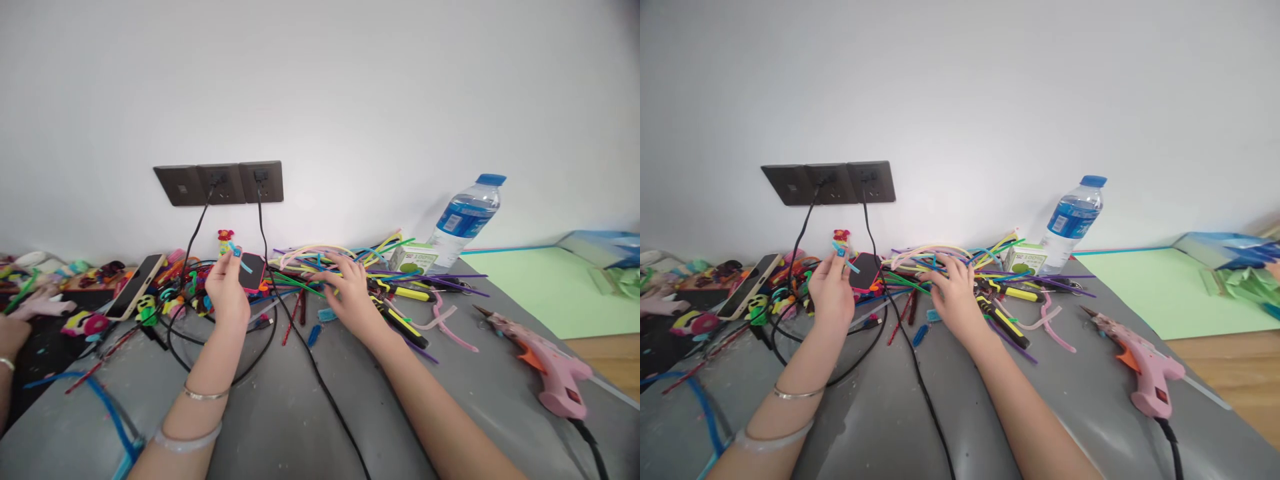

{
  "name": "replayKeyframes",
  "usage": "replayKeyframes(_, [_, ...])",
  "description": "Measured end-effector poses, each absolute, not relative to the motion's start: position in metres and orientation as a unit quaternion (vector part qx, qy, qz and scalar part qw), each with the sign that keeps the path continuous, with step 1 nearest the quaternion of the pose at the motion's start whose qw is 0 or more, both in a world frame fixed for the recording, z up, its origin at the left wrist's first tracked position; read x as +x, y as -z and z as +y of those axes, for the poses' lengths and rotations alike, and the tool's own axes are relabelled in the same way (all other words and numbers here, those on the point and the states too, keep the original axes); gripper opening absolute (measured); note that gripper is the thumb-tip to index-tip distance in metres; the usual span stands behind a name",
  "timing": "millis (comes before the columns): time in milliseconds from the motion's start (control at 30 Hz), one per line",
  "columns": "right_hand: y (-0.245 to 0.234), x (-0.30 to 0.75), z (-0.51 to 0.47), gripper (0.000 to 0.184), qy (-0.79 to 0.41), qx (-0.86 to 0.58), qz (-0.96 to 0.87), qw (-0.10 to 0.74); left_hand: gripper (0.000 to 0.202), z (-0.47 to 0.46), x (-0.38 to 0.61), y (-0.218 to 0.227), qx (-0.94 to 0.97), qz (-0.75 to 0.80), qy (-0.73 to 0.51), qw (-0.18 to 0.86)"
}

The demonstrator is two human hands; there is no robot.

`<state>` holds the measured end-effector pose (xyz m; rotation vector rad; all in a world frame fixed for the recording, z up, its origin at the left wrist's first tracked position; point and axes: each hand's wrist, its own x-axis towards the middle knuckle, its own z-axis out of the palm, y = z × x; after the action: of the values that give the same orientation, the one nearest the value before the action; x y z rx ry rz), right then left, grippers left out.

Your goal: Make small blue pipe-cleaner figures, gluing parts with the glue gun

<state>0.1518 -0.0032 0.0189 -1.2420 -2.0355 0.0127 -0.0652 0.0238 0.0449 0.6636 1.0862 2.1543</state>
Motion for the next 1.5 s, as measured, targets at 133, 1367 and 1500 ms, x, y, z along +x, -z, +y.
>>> replayKeyframes(133, [-0.019, 0.16, 0.004, 0.029, -0.005, -0.522, -0.731, 0.439, 0.011, 0.025, -0.075, -0.049, 0.328, 0.404, -0.83, 0.199])
replayKeyframes(1367, [-0.042, 0.148, -0.013, 0.007, -0.188, -0.322, -0.753, 0.543, 0.035, -0.012, -0.004, -0.035, 0.295, 0.297, -0.565, 0.711])
replayKeyframes(1500, [-0.039, 0.151, -0.01, 0.003, -0.24, -0.31, -0.733, 0.556, 0.037, -0.011, -0.004, -0.034, 0.289, 0.305, -0.572, 0.705])
